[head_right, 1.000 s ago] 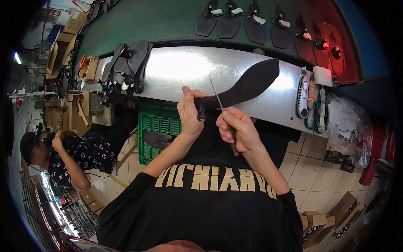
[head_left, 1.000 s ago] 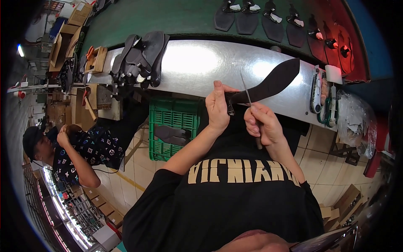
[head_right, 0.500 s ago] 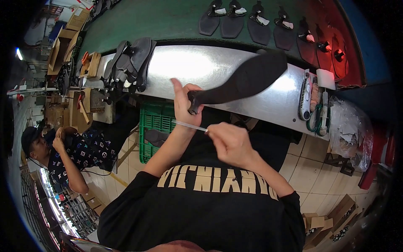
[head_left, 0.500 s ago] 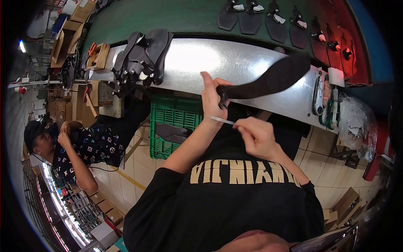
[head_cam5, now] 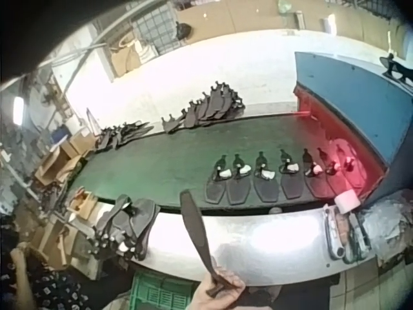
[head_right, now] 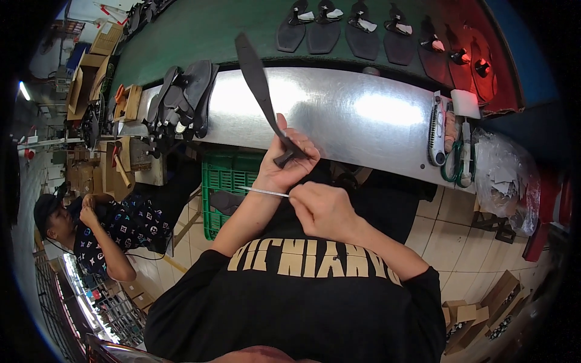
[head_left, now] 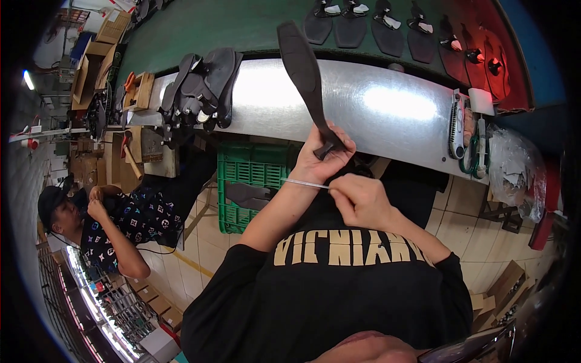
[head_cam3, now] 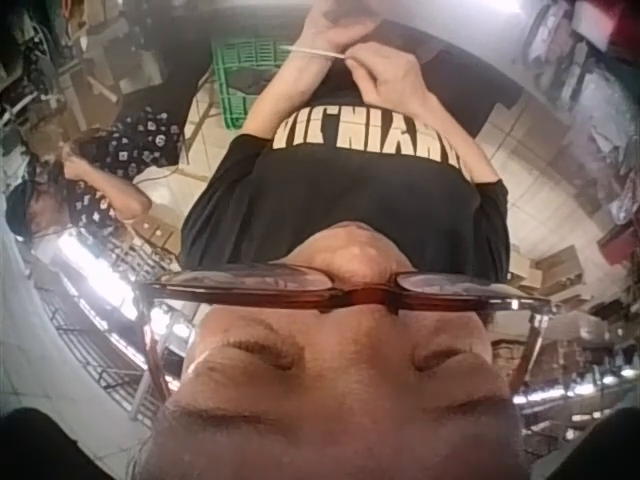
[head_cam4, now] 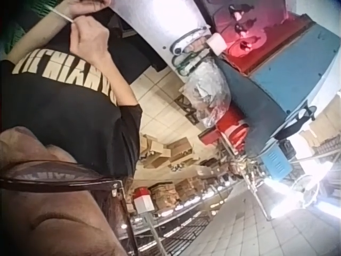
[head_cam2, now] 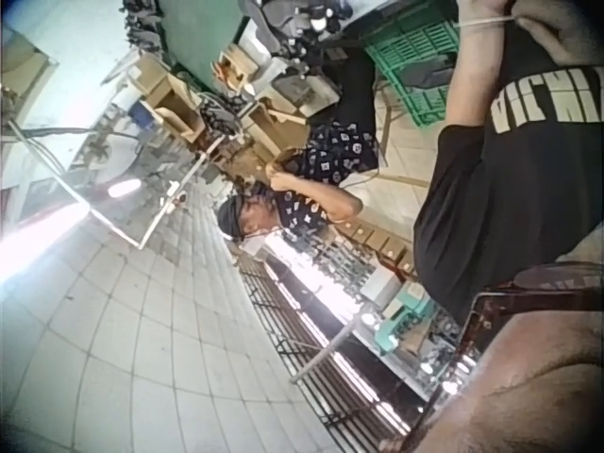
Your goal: Manually assemble and trim components of sandals or shoes at a manufacturing workbench.
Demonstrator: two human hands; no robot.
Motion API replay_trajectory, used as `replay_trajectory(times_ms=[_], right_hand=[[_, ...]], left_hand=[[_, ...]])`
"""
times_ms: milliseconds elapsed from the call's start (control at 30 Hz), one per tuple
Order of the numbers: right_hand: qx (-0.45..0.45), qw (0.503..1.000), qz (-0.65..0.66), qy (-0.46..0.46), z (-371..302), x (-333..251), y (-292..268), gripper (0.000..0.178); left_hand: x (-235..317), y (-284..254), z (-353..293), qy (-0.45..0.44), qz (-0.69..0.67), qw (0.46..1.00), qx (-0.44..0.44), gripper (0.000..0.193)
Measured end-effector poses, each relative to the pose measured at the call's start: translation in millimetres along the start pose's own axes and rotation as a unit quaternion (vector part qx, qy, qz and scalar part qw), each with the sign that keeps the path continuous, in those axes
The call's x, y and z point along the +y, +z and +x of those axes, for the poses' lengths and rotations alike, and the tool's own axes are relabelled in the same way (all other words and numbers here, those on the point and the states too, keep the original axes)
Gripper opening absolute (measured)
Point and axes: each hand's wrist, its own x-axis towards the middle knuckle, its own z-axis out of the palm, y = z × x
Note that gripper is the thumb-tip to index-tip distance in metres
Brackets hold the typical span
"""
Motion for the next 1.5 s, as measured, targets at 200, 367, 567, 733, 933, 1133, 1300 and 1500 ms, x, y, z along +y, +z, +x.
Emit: replay_trajectory(times_ms=[200, 367, 567, 733, 933, 1133, 1300, 1500], right_hand=[[0.099, 0.984, 0.115, 0.096, 29, -11, -32, 0.019], [0.054, 0.991, 0.101, 0.065, 33, -13, -30, 0.017], [0.068, 0.995, 0.063, 0.035, 34, -10, -29, 0.016], [0.005, 0.999, -0.037, 0.011, 37, -11, -38, 0.01], [0.063, 0.997, 0.014, 0.041, 31, -2, -19, 0.012], [0.111, 0.972, 0.136, 0.157, 22, 17, -5, 0.01], [0.105, 0.959, 0.163, 0.205, 19, 23, -4, 0.012], [0.128, 0.938, 0.213, 0.242, 19, 17, -2, 0.015]], left_hand=[[1, -13, 3, -0.055, 0.055, 0.975, -0.206, 0.062], [3, -19, 9, -0.066, 0.096, 0.952, -0.284, 0.064], [4, -18, 6, 0.001, 0.193, 0.957, -0.215, 0.065], [3, -9, -3, 0.095, 0.308, 0.94, -0.111, 0.064], [4, -22, -1, 0.067, 0.202, 0.966, -0.144, 0.058], [-13, -29, 1, 0.14, 0.181, 0.969, -0.093, 0.041], [-17, -25, -2, 0.185, 0.234, 0.954, 0.033, 0.025], [-29, -13, -12, 0.239, 0.282, 0.929, 0.03, 0.032]])
